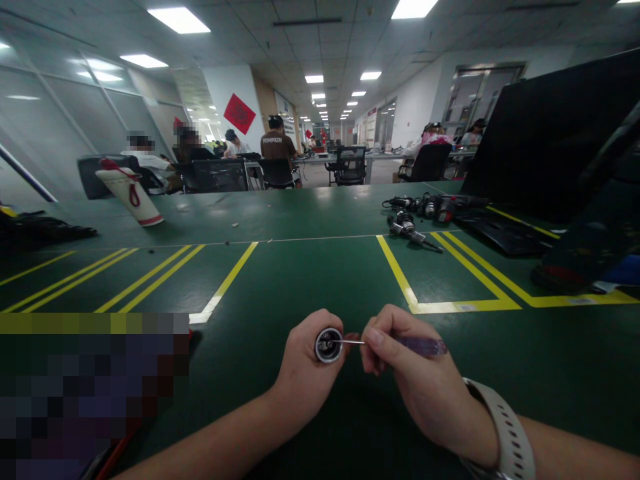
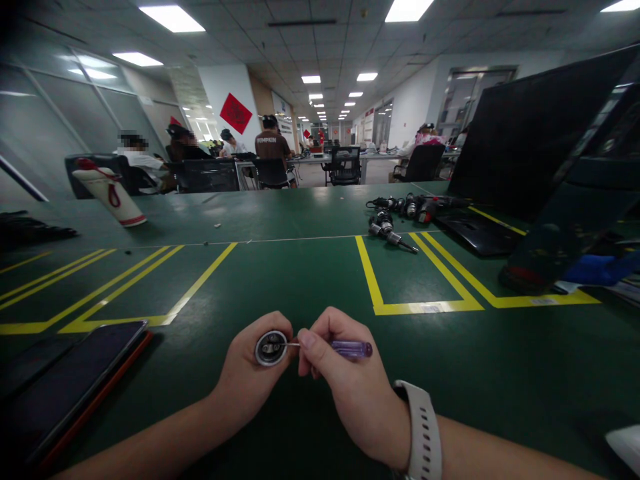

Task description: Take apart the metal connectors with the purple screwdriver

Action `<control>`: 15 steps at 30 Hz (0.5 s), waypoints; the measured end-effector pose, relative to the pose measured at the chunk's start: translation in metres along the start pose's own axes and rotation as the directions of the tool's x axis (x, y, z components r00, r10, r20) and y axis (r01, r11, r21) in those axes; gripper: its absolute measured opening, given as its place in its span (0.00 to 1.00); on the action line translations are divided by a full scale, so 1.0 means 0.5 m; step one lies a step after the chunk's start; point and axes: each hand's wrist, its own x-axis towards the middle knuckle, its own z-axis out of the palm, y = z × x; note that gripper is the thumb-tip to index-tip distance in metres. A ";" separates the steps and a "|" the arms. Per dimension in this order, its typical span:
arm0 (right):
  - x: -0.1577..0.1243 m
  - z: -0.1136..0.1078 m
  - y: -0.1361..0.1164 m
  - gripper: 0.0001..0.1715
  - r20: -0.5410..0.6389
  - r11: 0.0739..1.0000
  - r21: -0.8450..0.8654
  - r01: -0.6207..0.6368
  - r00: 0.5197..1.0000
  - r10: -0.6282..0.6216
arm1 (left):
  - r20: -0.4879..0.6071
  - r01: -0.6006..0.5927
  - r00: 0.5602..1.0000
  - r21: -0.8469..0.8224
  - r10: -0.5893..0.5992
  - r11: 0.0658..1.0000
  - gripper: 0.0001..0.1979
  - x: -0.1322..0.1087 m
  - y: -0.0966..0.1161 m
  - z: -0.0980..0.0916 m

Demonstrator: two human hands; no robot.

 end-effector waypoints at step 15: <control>0.014 0.006 -0.017 0.14 -0.087 0.966 0.193 -0.170 0.978 0.190 | 0.051 -0.023 0.998 0.039 0.021 0.999 0.07 0.001 -0.006 -0.001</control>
